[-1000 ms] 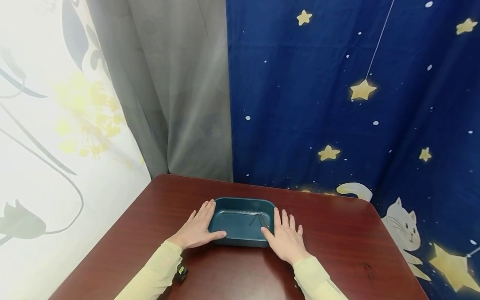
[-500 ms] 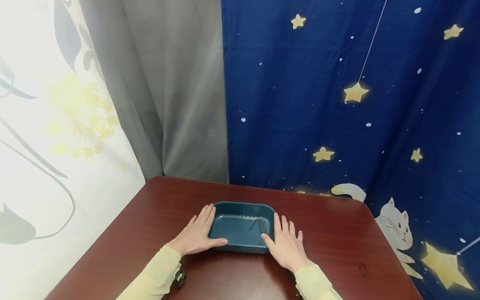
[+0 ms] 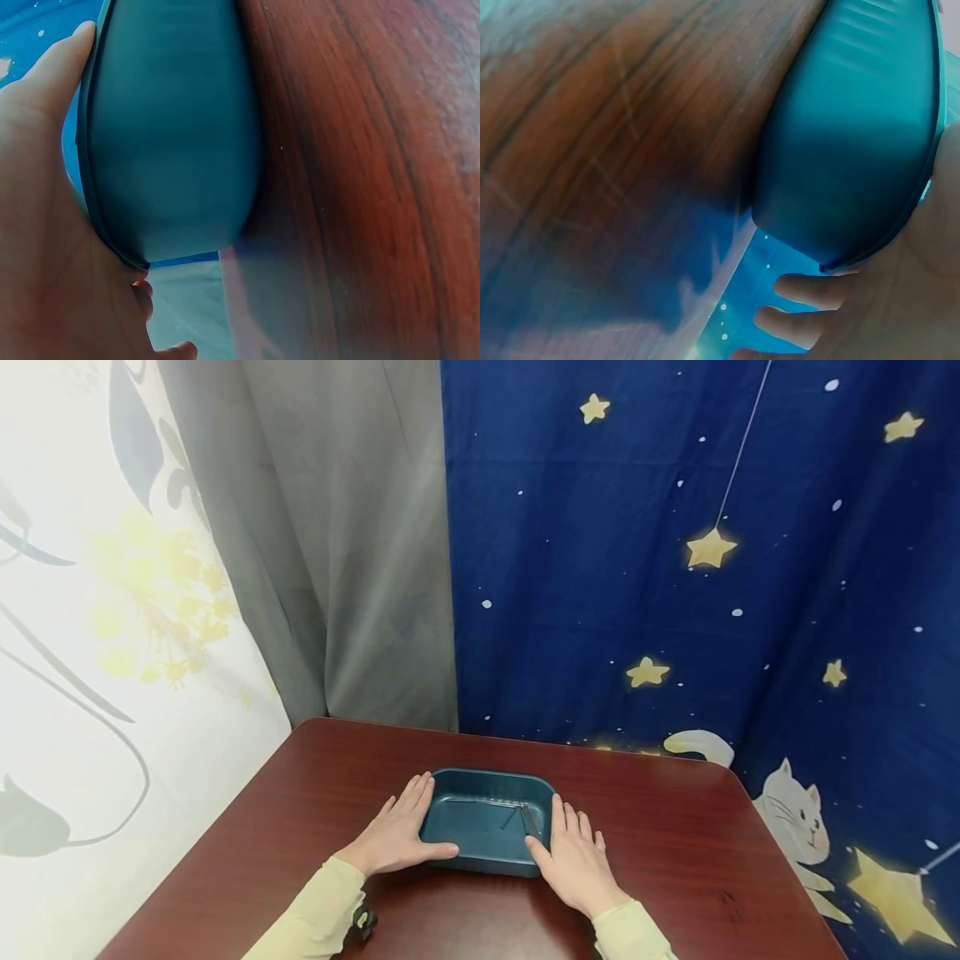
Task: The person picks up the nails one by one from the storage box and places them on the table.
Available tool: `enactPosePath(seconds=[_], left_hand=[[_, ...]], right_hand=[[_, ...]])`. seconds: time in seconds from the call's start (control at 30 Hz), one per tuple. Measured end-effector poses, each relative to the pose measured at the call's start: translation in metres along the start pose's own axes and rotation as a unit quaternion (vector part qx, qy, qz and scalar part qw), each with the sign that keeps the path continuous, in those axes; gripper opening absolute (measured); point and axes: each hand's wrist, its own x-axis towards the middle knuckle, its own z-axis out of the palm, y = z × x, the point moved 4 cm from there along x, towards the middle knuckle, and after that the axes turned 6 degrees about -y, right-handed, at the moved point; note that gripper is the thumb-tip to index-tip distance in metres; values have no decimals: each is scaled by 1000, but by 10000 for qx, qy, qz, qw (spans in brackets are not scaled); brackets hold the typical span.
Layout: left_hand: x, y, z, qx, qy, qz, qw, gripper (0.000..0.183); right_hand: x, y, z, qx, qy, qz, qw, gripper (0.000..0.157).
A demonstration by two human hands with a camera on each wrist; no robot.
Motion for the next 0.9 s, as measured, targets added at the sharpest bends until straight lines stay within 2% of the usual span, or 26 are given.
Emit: enactPosePath(seconds=[0.23, 0.37, 0.47, 0.63, 0.73, 0.9], left_hand=[[-3, -2, -2, 22, -20, -53, 10000, 132], [-3, -3, -3, 19, 3, -33, 10000, 131], [-2, -2, -5, 7, 1, -9, 10000, 131], [0, 1, -7, -37, 14, 77, 10000, 131], [1, 3, -6, -69, 12, 100, 9999, 132], [1, 1, -1, -42, -26, 26, 10000, 132]], right_hand=[[3, -8, -4, -271, 39, -171, 9995, 89], [9, -15, -12, -680, 274, -495, 9961, 84], [17, -21, -18, -888, 693, -966, 9889, 72], [30, -30, -26, -1074, 1309, -1871, 9676, 45], [40, -34, -25, -1199, 1325, -2259, 9576, 38], [54, -36, -15, -1377, 1016, -2597, 9504, 36]])
